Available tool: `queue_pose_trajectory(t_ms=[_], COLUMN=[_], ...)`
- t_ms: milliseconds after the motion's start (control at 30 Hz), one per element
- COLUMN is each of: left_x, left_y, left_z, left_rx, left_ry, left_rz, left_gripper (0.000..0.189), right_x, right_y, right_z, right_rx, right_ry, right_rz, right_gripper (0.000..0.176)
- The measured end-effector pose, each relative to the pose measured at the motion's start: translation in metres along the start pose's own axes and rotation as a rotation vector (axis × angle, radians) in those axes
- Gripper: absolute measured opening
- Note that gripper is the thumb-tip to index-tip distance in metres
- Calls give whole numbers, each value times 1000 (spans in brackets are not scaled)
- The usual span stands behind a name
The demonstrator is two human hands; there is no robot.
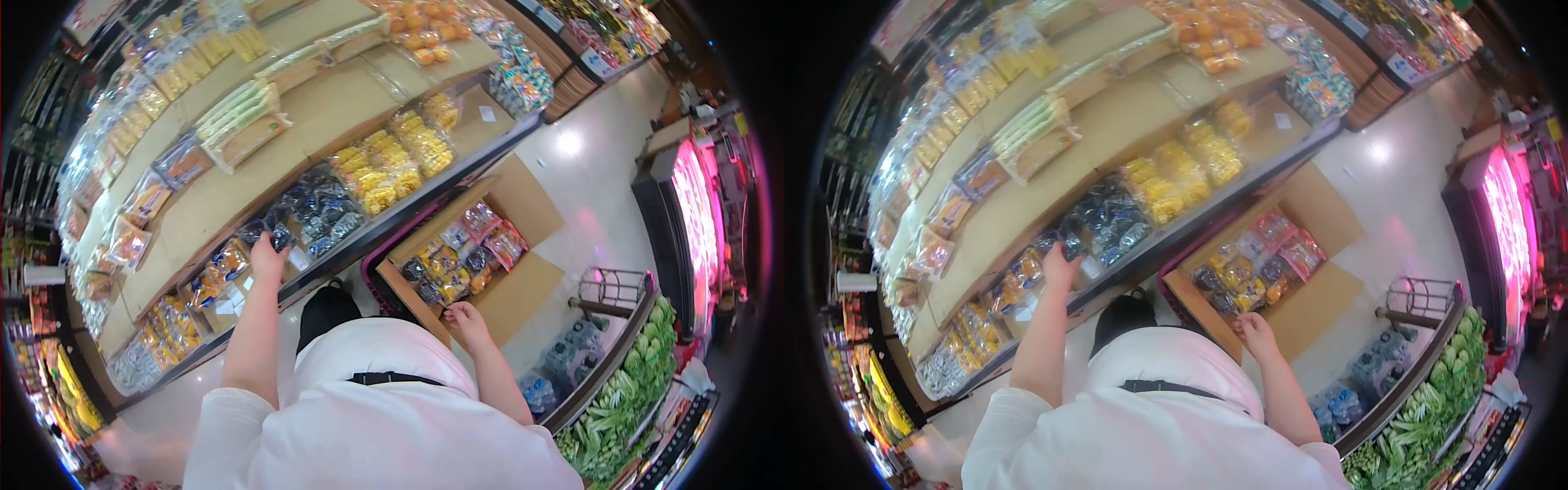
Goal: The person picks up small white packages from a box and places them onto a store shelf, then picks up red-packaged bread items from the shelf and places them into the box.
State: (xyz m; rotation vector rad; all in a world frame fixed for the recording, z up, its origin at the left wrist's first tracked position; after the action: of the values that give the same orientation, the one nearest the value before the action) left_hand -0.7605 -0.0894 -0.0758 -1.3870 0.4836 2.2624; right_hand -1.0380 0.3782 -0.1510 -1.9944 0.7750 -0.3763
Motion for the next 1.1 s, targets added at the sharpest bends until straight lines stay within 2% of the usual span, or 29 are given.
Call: queue_pose_trajectory(t_ms=[100,267,467,633,733,767,867,900,967,1067,1100], left_x=[15,16,12,7,-15,-15,-33,-47,-55,-71,-74], left_y=[9,14,29,9,-12,-21,-48,-56,-72,-93,-101], left_z=[0,-1,-14,-8,9,3,22,39,41,49,49], left_rx=[7,23,-91,-52,33,83,0,100,46,19,4], left_ry=[-5,14,-52,-85,-118,-72,-382,-306,-399,-460,-467], left_rz=[14,97,203,216,256,268,214,216,216,248,259], left_gripper=[49,50,56,55,53,46,39,34,33,29,28], right_x=[-15,-15,-5,-2,4,5,14,17,17,21,24], right_y=[4,26,52,75,99,108,142,146,181,177,185], right_z=[20,52,50,49,55,62,90,93,117,106,107], right_rx=[76,153,131,251,275,326,432,434,415,417,384], right_ry=[2,53,37,-50,71,134,339,423,546,510,479], right_rz=[72,51,-6,64,62,35,-42,-59,-104,-74,-159], right_gripper=[19,21,22,23,25,26,31,33,39,43,46])
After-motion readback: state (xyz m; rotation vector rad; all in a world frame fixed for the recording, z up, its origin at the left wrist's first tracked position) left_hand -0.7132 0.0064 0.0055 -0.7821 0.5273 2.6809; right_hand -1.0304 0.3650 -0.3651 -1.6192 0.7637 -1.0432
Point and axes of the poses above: each hand's wrist, its own y-axis towards the middle knuckle, its own x-axis out of the palm, z = x × y, the point moved 10 cm from there along y, towards the middle knuckle, and after that the axes turned 13 degrees about x, right-handed, at the moved point
